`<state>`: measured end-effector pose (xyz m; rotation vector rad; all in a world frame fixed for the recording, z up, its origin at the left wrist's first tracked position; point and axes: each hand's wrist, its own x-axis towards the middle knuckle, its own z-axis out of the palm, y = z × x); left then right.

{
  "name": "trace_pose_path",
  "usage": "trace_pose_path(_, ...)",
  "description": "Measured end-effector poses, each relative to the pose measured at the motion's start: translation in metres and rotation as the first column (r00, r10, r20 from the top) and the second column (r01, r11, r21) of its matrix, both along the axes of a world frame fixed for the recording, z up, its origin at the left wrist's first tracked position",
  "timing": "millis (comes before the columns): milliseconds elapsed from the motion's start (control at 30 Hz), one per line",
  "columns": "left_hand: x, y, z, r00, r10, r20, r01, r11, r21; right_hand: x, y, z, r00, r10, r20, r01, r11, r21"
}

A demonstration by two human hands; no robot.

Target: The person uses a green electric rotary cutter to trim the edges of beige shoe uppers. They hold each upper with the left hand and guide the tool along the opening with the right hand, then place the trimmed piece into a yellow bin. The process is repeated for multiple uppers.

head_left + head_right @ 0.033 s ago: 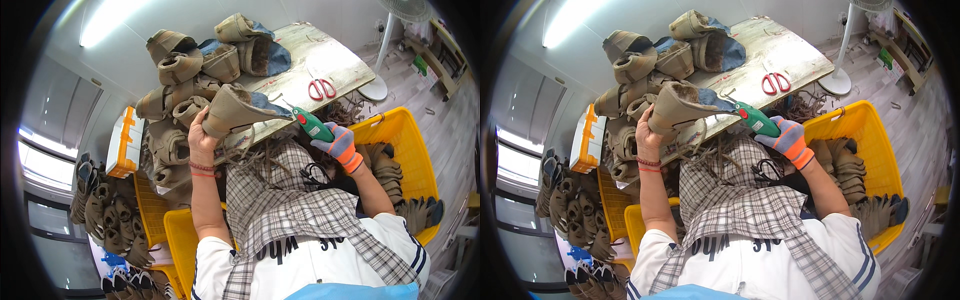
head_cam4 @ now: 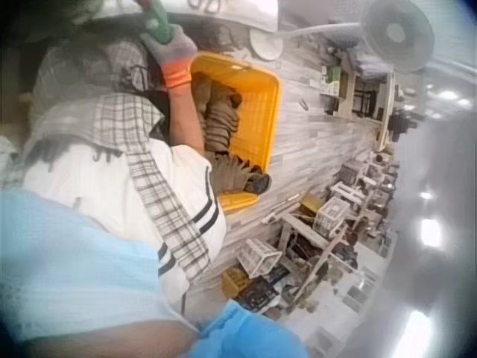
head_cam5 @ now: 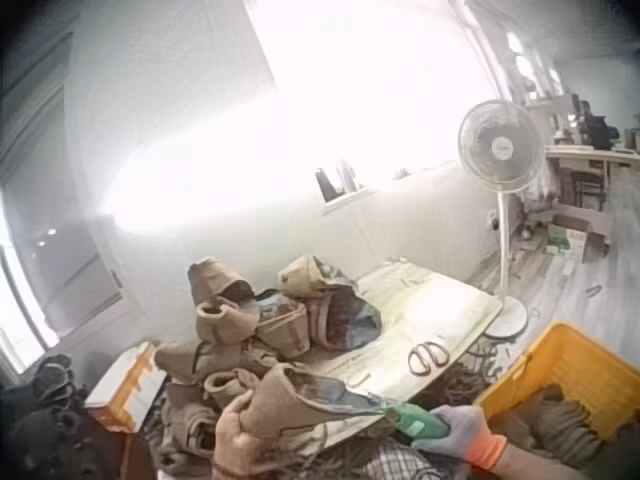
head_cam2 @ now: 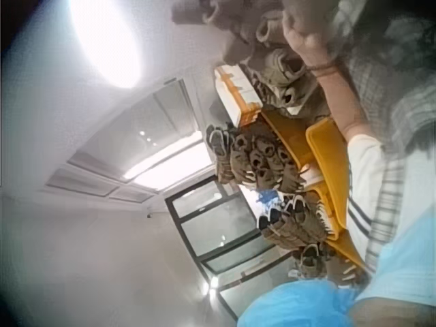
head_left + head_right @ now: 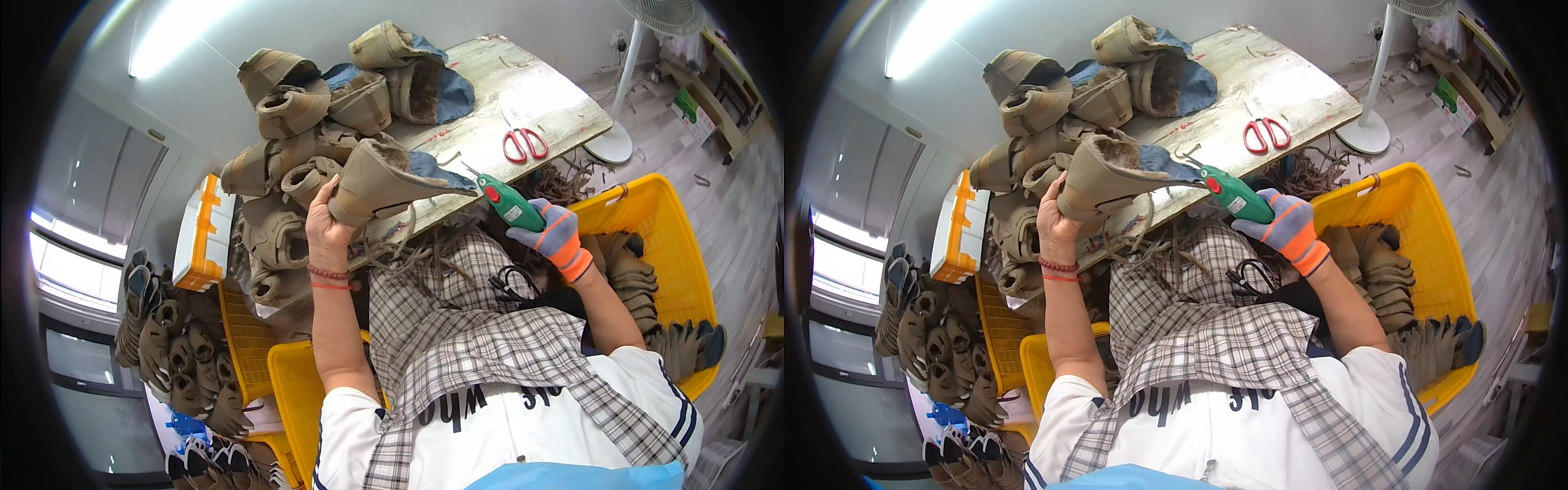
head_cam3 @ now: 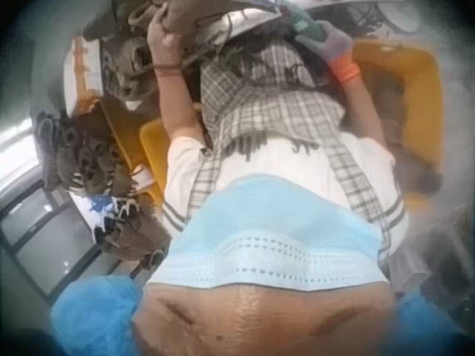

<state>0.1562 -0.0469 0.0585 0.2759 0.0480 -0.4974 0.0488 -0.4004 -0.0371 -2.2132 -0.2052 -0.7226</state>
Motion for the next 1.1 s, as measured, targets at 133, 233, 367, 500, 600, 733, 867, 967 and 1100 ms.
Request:
trace_pose_path(133,0.005,0.012,-0.011,0.997,0.004,-0.074,-0.007,0.999,-0.05,0.002,0.003,0.004,0.999,0.018,0.042,-0.015,0.997,-0.071)
trace_pose_path(233,0.004,0.017,-0.012,0.994,-0.016,-0.108,0.008,0.997,-0.071,-0.002,0.002,0.006,0.995,0.058,-0.083,-0.065,0.994,-0.091)
trace_pose_path(367,0.01,0.03,-0.018,0.998,0.027,-0.055,-0.025,0.999,0.035,-0.004,0.004,0.006,0.994,0.088,-0.057,-0.093,0.991,-0.094)
trace_pose_path(500,0.009,0.024,-0.014,0.993,0.049,-0.107,-0.048,0.999,0.014,-0.005,0.008,0.005,0.994,0.102,-0.041,-0.106,0.989,-0.108)
trace_pose_path(600,0.012,0.024,-0.017,0.995,0.049,-0.083,-0.044,0.998,0.055,-0.006,0.011,0.012,0.985,0.145,-0.096,-0.153,0.984,-0.093)
trace_pose_path(733,0.016,0.025,-0.022,0.995,0.007,-0.098,-0.006,1.0,0.009,-0.003,0.016,0.013,0.991,0.133,0.013,-0.131,0.986,-0.108)
trace_pose_path(867,0.015,0.015,-0.019,0.995,0.03,-0.098,-0.027,0.999,0.03,-0.002,0.017,0.017,0.989,0.148,0.023,-0.144,0.983,-0.114)
trace_pose_path(967,0.013,0.009,-0.015,0.99,0.054,-0.127,-0.051,0.998,0.024,0.0,0.018,0.016,0.985,0.151,0.081,-0.142,0.984,-0.108)
trace_pose_path(1100,0.007,-0.003,-0.001,0.997,0.005,-0.082,-0.003,1.0,0.018,0.002,0.018,0.019,0.984,0.148,0.1,-0.137,0.985,-0.105)
